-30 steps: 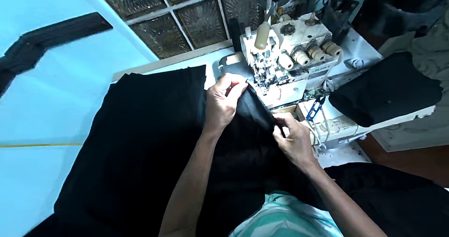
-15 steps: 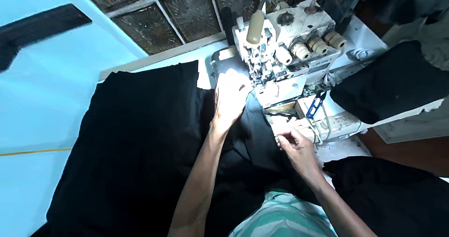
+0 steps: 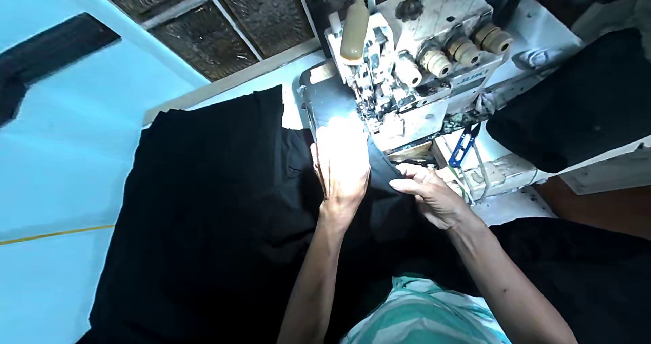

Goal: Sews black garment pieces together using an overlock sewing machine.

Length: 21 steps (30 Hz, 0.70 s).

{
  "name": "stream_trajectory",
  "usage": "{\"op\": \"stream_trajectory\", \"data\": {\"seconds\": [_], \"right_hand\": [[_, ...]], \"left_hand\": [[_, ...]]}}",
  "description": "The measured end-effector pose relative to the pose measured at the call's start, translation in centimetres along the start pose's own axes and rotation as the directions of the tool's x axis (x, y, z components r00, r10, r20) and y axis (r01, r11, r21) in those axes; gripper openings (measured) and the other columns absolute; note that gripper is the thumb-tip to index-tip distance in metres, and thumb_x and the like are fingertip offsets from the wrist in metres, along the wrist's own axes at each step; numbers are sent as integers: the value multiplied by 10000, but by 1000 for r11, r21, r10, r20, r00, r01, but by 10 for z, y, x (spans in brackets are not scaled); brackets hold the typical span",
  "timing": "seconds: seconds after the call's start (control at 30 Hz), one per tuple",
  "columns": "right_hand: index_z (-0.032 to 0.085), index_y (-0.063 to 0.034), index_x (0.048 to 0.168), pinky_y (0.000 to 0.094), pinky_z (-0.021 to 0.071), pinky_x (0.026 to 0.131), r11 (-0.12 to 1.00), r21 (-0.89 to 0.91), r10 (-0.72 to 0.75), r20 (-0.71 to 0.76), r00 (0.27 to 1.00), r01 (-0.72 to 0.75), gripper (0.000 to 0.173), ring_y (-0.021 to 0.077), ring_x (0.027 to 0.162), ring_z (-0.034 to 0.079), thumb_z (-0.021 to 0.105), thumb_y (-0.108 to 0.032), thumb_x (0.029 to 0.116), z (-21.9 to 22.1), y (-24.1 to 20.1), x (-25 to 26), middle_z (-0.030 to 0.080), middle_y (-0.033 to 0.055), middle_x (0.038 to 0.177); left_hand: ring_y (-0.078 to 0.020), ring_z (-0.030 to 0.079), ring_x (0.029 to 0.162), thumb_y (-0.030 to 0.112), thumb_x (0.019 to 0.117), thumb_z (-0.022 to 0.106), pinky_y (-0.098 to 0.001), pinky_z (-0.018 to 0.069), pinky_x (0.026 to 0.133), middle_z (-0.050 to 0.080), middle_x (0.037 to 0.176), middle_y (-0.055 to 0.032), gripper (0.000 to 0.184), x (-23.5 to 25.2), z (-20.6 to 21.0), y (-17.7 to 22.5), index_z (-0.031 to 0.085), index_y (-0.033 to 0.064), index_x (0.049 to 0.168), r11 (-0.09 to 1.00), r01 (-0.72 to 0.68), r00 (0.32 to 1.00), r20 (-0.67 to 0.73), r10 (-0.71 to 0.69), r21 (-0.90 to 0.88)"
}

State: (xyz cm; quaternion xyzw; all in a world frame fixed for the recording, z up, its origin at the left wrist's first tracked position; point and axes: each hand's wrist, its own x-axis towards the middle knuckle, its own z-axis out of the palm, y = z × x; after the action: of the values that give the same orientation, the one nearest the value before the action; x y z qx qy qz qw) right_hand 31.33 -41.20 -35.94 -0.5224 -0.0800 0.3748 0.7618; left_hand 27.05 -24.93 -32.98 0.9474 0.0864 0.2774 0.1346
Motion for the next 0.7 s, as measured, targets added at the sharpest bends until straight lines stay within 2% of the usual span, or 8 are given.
{"op": "stream_trajectory", "data": {"seconds": [0.1, 0.17, 0.23, 0.33, 0.4, 0.57, 0.63, 0.7], "right_hand": [[689, -116, 850, 191, 546, 716, 982, -134, -144, -91, 985, 132, 68, 16, 761, 638, 675, -62, 890, -4, 16, -20, 680, -53, 814], [692, -132, 847, 168, 517, 686, 948, -238, -245, -116, 963, 213, 54, -22, 722, 605, 693, -119, 899, -6, 30, -35, 650, -103, 778], [714, -102, 905, 146, 512, 671, 938, -244, -277, -98, 956, 246, 78, -36, 704, 600, 647, -115, 943, -5, 39, -47, 655, -106, 776], [711, -53, 1004, 141, 509, 699, 924, -288, -291, -99, 952, 252, 172, -39, 736, 602, 543, -90, 997, 0, 40, -47, 663, -85, 817], [699, -58, 976, 124, 487, 683, 894, -365, -328, -134, 935, 261, 159, -57, 718, 581, 542, -85, 983, 3, 36, -40, 646, -91, 797], [688, -44, 1014, 80, 443, 623, 820, -487, -431, -181, 884, 300, 137, -95, 659, 528, 572, -80, 950, 7, 32, -32, 598, -106, 751], [670, -28, 1069, 72, 442, 617, 807, -508, -443, -181, 878, 303, 161, -96, 654, 527, 578, -84, 949, 7, 33, -35, 602, -98, 766], [665, -6, 1105, 68, 452, 623, 784, -537, -461, -169, 871, 311, 198, -97, 665, 540, 586, -94, 946, 7, 34, -40, 628, -74, 802]], "left_hand": [[-334, 599, 1139, 140, 1000, 608, -477, 459, 964, 665, 1175, -175, 216, -6, 4, 3, 751, 42, 1129, 995, -56, 997, -65, 51, -84], [-299, 610, 1013, 137, 970, 640, -440, 457, 890, 677, 1032, -155, 202, -10, 4, 5, 790, 61, 1082, 988, -97, 994, -64, 90, -123], [-258, 597, 928, 138, 953, 656, -412, 444, 839, 652, 953, -123, 197, -11, 5, 5, 798, 83, 1079, 976, -122, 992, -49, 115, -181], [-265, 608, 1032, 108, 958, 663, -398, 463, 935, 674, 1056, -143, 181, -2, 5, -1, 791, 70, 1080, 958, -143, 990, -48, 136, -248], [-281, 615, 1067, 95, 959, 670, -406, 468, 958, 678, 1071, -153, 158, 6, 3, -4, 787, 56, 1059, 954, -162, 987, -42, 157, -253], [-280, 669, 1005, 95, 945, 695, -399, 524, 915, 697, 1055, -163, 172, 18, -2, -3, 704, -3, 1086, 958, -136, 991, -29, 133, -255], [-277, 654, 929, 96, 932, 713, -385, 527, 840, 671, 1005, -168, 151, 19, 0, -3, 670, -11, 1030, 961, -130, 991, -57, 119, -245], [-263, 651, 912, 105, 931, 722, -378, 536, 822, 656, 985, -156, 139, 16, -1, -3, 651, -2, 986, 965, -144, 989, -62, 133, -222]]}}
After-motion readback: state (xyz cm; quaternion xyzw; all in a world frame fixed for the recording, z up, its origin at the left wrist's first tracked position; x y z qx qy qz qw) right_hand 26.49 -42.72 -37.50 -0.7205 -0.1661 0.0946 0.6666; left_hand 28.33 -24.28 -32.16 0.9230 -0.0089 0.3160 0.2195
